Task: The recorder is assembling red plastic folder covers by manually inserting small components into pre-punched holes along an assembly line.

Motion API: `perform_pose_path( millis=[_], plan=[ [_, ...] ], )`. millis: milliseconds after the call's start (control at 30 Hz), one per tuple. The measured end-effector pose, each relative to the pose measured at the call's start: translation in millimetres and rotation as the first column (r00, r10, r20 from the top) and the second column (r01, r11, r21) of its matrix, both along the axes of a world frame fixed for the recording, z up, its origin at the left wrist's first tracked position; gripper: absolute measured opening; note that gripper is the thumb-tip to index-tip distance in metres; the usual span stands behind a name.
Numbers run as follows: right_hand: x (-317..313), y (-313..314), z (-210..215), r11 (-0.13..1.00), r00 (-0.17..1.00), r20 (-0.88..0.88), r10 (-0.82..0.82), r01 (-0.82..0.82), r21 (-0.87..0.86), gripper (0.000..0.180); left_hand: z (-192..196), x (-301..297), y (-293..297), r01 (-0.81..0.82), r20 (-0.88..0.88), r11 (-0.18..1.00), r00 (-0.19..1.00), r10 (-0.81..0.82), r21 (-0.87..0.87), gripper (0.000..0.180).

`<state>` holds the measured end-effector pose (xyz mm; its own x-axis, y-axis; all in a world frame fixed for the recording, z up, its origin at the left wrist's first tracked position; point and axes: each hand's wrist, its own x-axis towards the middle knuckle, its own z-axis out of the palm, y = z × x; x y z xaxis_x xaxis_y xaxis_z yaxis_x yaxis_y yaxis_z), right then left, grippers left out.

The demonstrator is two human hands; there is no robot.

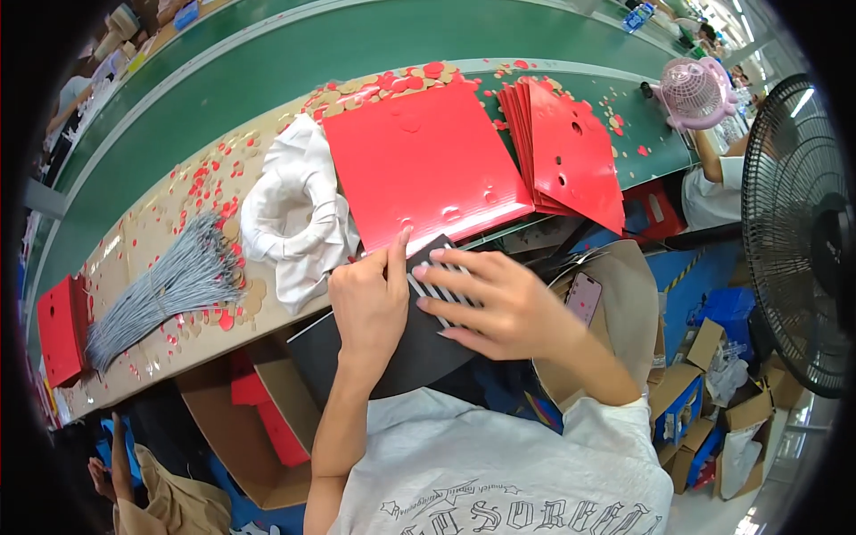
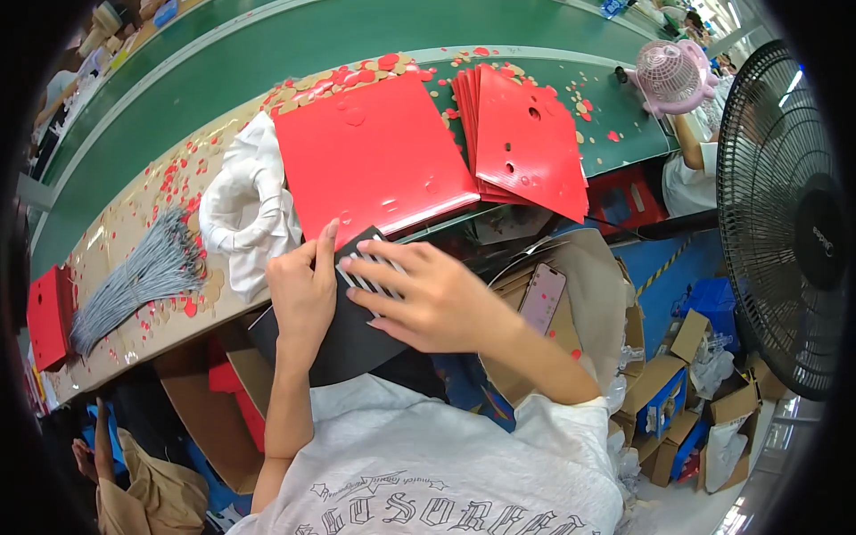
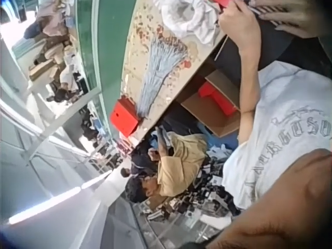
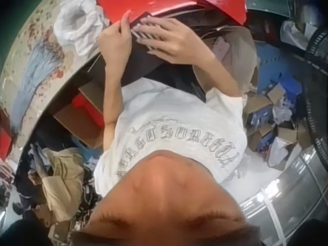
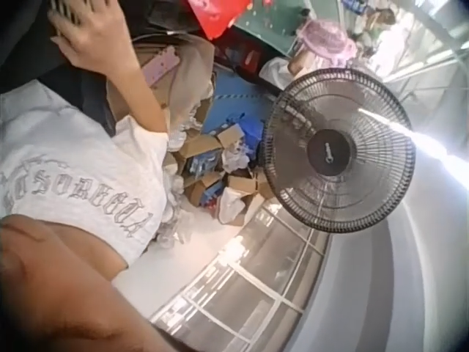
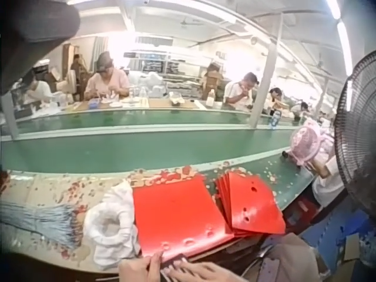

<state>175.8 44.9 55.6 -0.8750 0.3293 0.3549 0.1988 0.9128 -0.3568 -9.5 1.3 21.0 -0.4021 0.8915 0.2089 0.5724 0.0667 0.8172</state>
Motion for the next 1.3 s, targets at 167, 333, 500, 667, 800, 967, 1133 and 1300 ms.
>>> perform_pose_path(
  millis=[167,333,500,667,800,967,1133,1300],
  plan=[
    [3.6,-28.2,-37.4,0.990,0.964,-0.227,-0.139,0.133,-0.041,0.035,-5.2,-11.7,-2.4,-0.058,0.076,0.997,0.995,0.062,-0.050,0.045],
    [-13.0,-35.9,-44.8,0.994,0.905,-0.415,-0.096,0.067,-0.084,0.019,-15.2,-28.6,-18.3,-0.091,0.269,0.996,0.959,0.084,0.013,0.033],
    [-13.5,-35.7,-55.1,0.976,0.928,-0.355,-0.114,0.037,-0.215,0.016,-13.7,-24.4,-17.4,-0.060,0.279,0.998,0.959,0.049,0.031,0.039],
    [-18.3,-36.3,-57.7,0.954,0.921,-0.380,-0.091,-0.028,-0.298,0.014,-18.0,-25.2,-20.1,-0.093,0.358,0.994,0.931,0.069,0.051,0.041],
    [-21.0,-42.2,-57.5,0.977,0.891,-0.442,-0.104,0.010,-0.211,0.022,-10.6,-29.3,-24.1,-0.099,0.332,0.994,0.940,0.078,0.046,0.040],
    [-24.8,-43.2,-56.8,0.964,0.885,-0.456,-0.094,-0.034,-0.263,0.016,-7.2,-32.4,-31.5,-0.096,0.317,0.995,0.945,0.080,0.034,0.038],
    [-12.6,-27.4,-40.4,0.902,0.911,-0.408,-0.063,-0.124,-0.414,0.013,2.8,-19.7,-32.5,-0.117,0.027,0.993,0.993,0.117,-0.011,0.022],
    [-4.0,43.0,-3.0,0.883,0.911,-0.258,-0.321,0.190,-0.428,0.012,-10.9,-1.2,-26.1,0.124,-0.297,0.976,0.952,-0.067,0.177,0.018]
  ],
)
